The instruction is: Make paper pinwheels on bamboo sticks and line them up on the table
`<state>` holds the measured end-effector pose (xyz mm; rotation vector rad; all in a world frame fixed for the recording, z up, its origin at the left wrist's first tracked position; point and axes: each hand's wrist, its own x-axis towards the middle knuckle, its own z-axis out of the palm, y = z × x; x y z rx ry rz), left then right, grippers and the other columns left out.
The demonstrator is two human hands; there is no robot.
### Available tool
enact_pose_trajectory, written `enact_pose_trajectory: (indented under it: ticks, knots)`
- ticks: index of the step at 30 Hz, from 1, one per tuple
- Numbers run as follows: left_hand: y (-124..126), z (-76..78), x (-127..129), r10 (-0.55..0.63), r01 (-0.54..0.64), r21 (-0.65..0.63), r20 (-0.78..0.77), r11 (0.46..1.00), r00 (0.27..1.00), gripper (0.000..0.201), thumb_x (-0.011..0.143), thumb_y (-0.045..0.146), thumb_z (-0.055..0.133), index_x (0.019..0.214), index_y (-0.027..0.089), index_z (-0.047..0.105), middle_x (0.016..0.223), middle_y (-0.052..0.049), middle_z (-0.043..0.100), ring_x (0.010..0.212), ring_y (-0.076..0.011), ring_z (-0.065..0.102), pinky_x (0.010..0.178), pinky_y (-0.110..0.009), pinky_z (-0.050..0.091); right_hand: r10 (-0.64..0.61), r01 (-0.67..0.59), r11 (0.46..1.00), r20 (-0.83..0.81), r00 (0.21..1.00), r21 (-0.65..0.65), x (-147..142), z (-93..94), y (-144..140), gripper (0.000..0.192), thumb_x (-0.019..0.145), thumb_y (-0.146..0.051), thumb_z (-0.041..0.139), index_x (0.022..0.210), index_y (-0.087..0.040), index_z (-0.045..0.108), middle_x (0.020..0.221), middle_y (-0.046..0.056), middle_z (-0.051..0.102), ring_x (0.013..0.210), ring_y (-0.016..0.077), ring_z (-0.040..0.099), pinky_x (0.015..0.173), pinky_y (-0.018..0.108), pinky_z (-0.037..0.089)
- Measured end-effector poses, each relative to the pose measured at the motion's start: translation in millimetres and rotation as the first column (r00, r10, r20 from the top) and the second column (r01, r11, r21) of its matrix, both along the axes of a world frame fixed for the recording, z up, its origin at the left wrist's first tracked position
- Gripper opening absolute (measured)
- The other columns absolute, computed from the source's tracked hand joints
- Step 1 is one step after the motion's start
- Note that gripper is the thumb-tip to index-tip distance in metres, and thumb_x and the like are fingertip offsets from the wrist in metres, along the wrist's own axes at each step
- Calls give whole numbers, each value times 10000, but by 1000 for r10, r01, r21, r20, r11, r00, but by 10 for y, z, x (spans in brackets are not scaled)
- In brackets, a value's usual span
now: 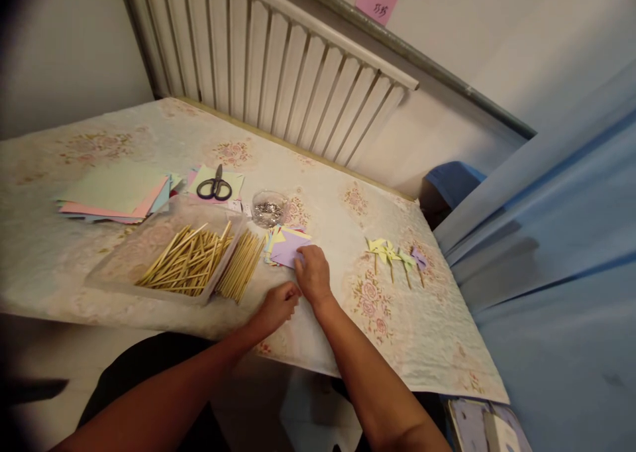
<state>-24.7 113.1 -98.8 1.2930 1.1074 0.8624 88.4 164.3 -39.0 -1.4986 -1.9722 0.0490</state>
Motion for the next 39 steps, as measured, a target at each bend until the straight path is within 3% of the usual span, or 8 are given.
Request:
enact_pose_trajectory:
  ticks: [3, 6, 11, 17, 24, 28, 33, 39]
  knots:
    - [17, -19, -37, 29, -15, -124, 111, 992, 993, 31, 737, 161, 489, 735, 189, 503, 610, 43, 500, 484, -107, 488, 468, -234, 370, 82, -79, 996, 141, 987, -30, -204, 55, 91, 234, 845, -208, 593, 1073, -177, 629, 1079, 108, 639, 1038, 252, 528, 930, 369, 431]
    - [31, -4, -52, 53, -20, -188, 172, 982, 984, 42, 733, 146, 497, 742, 185, 510, 570, 47, 502, 457, -107, 481, 459, -237, 376, 100, -79, 992, 251, 963, -94, -338, 62, 153, 282, 834, -260, 655, 1099, -174, 612, 1155, 121, 612, 1084, 262, 502, 943, 376, 416]
    - [35, 37, -59, 53, -32, -201, 101, 979, 993, 116, 748, 113, 491, 660, 186, 511, 469, 36, 493, 409, -114, 462, 446, -245, 354, 82, -14, 984, 381, 921, -180, -478, 29, 184, 247, 834, -330, 675, 1020, -182, 606, 1075, 110, 621, 1008, 255, 511, 893, 365, 407]
    - [49, 33, -58, 49, -27, -222, 95, 975, 994, 196, 761, 113, 489, 581, 191, 490, 443, 20, 480, 401, -120, 456, 449, -260, 348, 57, 12, 985, 399, 915, -170, -527, -67, 206, 180, 865, -314, 628, 988, -186, 601, 1003, 96, 633, 964, 245, 517, 855, 339, 402]
    - [61, 56, -60, 37, -12, -234, 104, 972, 994, 169, 776, 138, 505, 615, 188, 489, 460, 25, 488, 404, -113, 463, 450, -249, 342, 41, -1, 990, 288, 957, -139, -505, -143, 238, 113, 913, -239, 538, 950, -177, 625, 958, 82, 651, 920, 202, 547, 826, 288, 399]
    - [55, 80, -66, 50, -6, -245, 175, 969, 983, 74, 755, 145, 525, 698, 184, 499, 493, 52, 484, 415, -95, 451, 447, -224, 350, -39, 66, 990, 215, 976, -121, -462, -124, 249, 201, 938, -226, 474, 822, -183, 632, 840, 58, 651, 779, 175, 552, 738, 274, 385]
    - [43, 101, -97, 52, 8, -229, 254, 973, 966, 8, 725, 183, 516, 726, 178, 511, 585, 46, 512, 455, -76, 467, 454, -201, 370, -159, 159, 987, 17, 987, -1, -308, 28, 292, 231, 914, -226, 454, 788, -183, 643, 756, 40, 648, 686, 164, 545, 680, 269, 376]
    - [119, 171, -121, 66, 2, -190, 350, 982, 934, 140, 734, 308, 564, 738, 173, 525, 665, 20, 548, 508, -84, 491, 475, -214, 385, -254, 289, 953, -276, 927, 94, 3, 320, 257, 222, 855, -271, 481, 753, -175, 653, 690, 13, 643, 647, 151, 536, 667, 263, 390]
